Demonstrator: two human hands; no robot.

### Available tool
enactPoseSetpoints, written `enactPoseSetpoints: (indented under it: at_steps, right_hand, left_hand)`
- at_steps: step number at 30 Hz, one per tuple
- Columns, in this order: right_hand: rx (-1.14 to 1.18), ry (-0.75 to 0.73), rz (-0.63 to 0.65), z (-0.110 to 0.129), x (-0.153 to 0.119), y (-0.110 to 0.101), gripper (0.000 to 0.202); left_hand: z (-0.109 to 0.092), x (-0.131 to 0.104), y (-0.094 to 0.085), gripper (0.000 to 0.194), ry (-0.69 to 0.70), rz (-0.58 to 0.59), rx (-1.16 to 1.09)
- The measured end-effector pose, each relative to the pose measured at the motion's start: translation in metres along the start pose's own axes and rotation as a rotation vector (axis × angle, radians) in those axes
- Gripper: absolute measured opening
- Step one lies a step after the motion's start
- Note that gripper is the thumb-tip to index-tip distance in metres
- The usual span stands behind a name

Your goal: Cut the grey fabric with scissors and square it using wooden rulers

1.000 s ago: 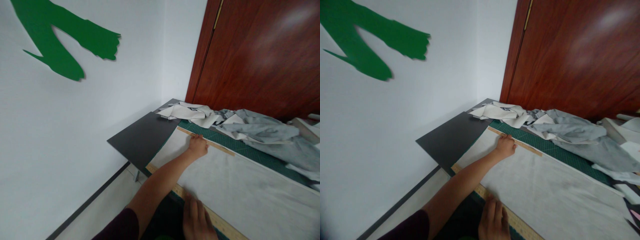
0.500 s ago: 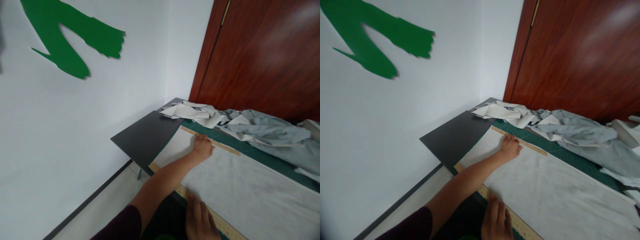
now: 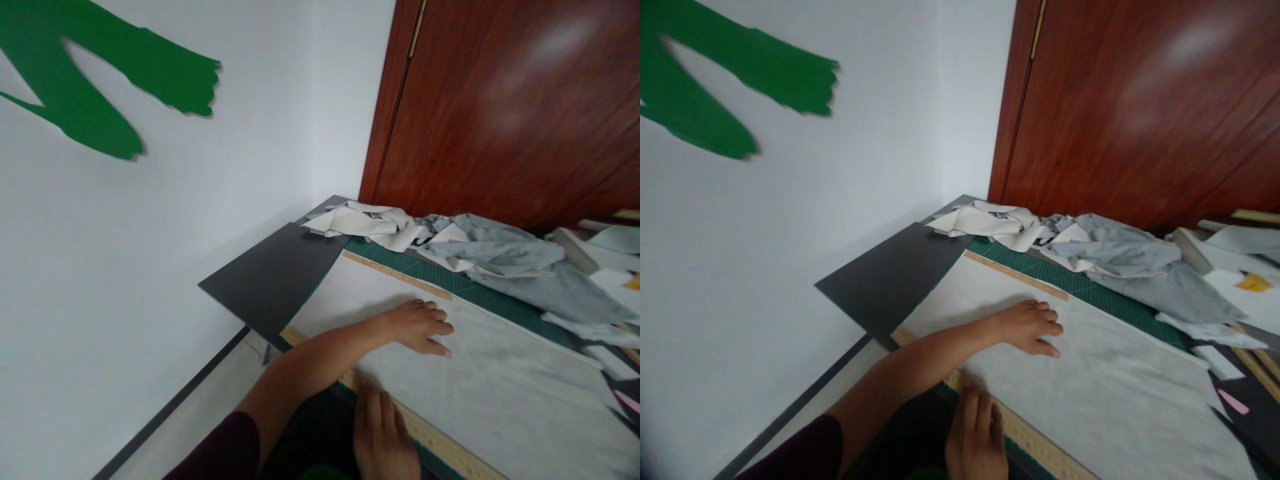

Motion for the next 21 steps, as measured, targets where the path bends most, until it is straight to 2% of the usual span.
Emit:
enactPoseSetpoints:
  at_steps: [3,8,11,16,19,21]
  right_hand:
    - [-0.010,0.018,0.001,0.000,0.002,-0.001,0.046]
    - [-0.049,0.033,0.021,0.003,0.005,-0.005,0.042]
    - [-0.018,0.055,0.042,0.004,0.006,-0.006,0.043]
    - [0.012,0.086,0.061,0.006,0.011,-0.006,0.043]
    - [-0.012,0.097,0.061,0.004,0.015,-0.007,0.041]
    - [-0.030,0.079,0.062,0.004,0.018,-0.009,0.041]
  left_hand:
    - [0.011,-0.003,-0.001,0.040,-0.070,-0.003,0.013]
    - [0.038,-0.014,-0.011,0.035,-0.316,0.037,0.081]
    - [0.046,-0.018,-0.018,0.031,-0.415,0.079,0.076]
    - [0.040,-0.009,-0.022,0.019,-0.472,0.112,0.103]
    - [0.024,-0.005,-0.021,0.012,-0.503,0.128,0.151]
    - [0.010,-0.007,-0.021,0.016,-0.522,0.134,0.192]
Point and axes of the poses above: each hand's wrist, its own x-axis towards the middle knuckle, its own y-axis out of the palm, z = x × y, the point moved 7 cm from there along x, towards the middle knuckle, and after that the axes turned 15 degrees about -x, right-handed, at the moved point
